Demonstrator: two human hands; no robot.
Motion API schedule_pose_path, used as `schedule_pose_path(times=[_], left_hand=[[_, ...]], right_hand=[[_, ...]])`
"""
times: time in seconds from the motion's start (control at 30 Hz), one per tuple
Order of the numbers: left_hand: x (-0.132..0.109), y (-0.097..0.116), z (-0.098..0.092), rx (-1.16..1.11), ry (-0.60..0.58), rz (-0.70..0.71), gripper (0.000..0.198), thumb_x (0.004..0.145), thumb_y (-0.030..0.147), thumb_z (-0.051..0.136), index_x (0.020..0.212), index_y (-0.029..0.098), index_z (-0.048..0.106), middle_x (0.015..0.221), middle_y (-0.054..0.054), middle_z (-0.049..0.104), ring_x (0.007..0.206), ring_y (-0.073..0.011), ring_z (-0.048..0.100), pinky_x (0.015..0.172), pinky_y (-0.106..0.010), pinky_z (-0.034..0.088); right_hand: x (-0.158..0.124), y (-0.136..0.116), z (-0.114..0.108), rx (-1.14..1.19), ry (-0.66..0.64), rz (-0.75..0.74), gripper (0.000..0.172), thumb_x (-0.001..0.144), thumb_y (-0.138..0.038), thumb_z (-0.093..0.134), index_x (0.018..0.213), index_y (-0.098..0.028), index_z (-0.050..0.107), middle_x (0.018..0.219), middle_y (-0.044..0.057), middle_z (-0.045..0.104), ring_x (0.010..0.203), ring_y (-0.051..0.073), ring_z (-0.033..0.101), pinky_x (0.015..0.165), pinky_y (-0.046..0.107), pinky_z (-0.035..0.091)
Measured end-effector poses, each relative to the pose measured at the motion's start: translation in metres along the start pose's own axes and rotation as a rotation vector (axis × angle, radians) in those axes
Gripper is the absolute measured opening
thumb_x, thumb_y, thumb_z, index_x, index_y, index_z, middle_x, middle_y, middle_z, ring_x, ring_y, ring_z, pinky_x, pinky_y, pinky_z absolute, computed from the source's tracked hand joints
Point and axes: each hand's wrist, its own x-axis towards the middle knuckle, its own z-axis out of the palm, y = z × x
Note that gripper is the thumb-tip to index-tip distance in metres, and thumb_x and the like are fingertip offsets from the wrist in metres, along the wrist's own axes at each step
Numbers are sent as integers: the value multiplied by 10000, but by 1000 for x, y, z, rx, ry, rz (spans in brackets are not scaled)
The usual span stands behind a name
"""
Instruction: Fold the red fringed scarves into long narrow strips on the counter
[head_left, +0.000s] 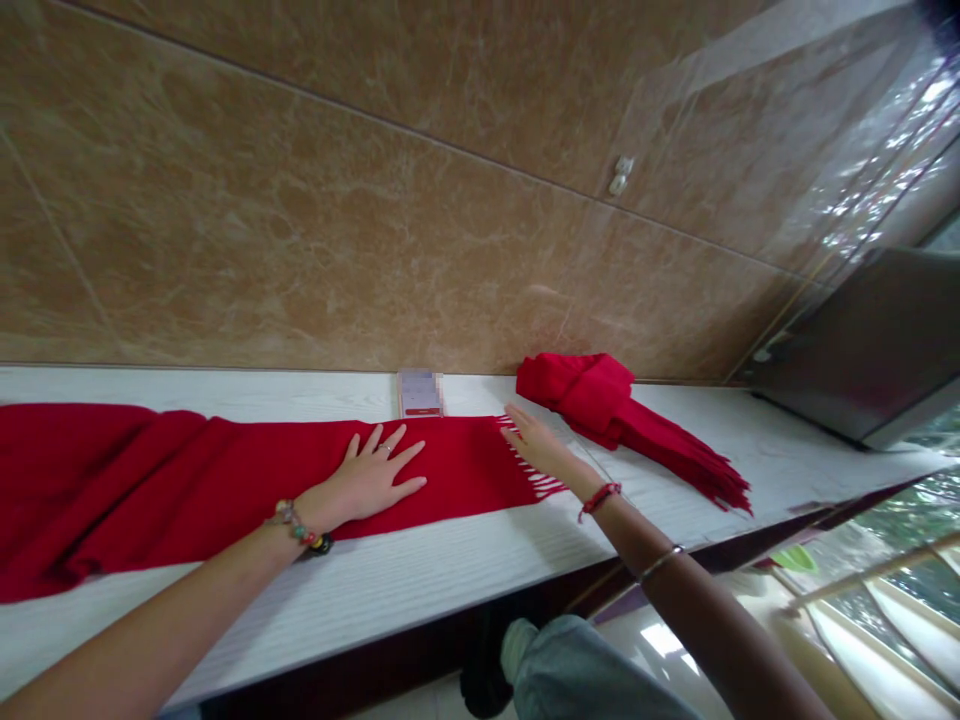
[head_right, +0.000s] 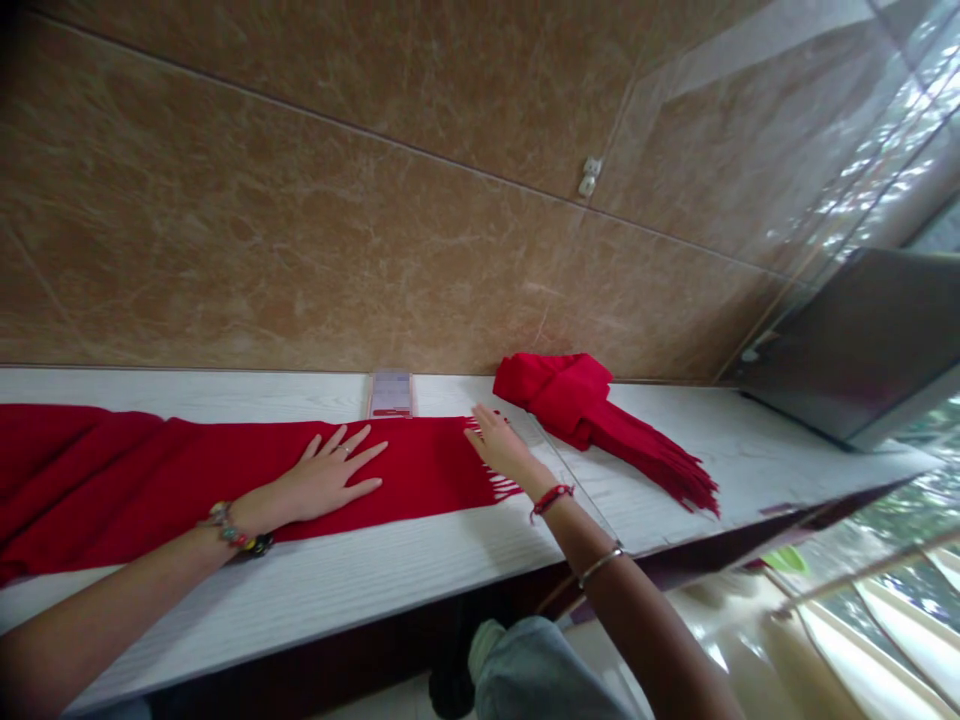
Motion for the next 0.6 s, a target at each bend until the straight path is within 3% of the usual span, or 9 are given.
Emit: schedule_pose_path(times=[0.13,0.27,0.4,0.47,0.6], left_hand=[[-2,2,-3,-4,0,-88,738,741,719,272,1360,320,225,1456,-99,112,1296,-398,53,983,-593,88],[-4,6,-6,-10,-29,-85,757,732,732,260,1362,313,227,1455,-101,117,1298,-395,53,984,-588,91],[-5,0,-11,-28,-47,-63,695,780,683,238,1365,308,217,1459,-85,103,1307,-366,58,998,-559,107],[-3,-13,-17,-19,-54,-78,643,816,630,232,1367,299,216,1460,-80,113,1315,-329,72,1015,-523,107],[-4,-49,-34,7,-39,-255,630,838,585,225,1376,257,203,1459,-101,108,1321,-307,58,1021,-507,115]], right_hand=[[0,-38,13,111,-11,-266,517,895,-375,307,1323,-87,332,1372,146,340,1287,223,242,1028,394,264],[-20,-12,18,57,-62,-108,482,904,-322,293,1308,-64,347,1365,179,336,1271,245,276,1005,435,286],[-29,12,0,-16,-54,41,444,880,-263,346,1261,-41,401,1306,219,405,1241,288,325,967,511,309],[-29,-4,-11,9,-11,-6,453,875,-280,364,1271,-63,396,1320,195,398,1255,262,307,995,478,294],[-32,-72,-22,156,2,-303,520,892,-383,314,1334,-109,313,1385,133,321,1292,222,229,1030,424,267]])
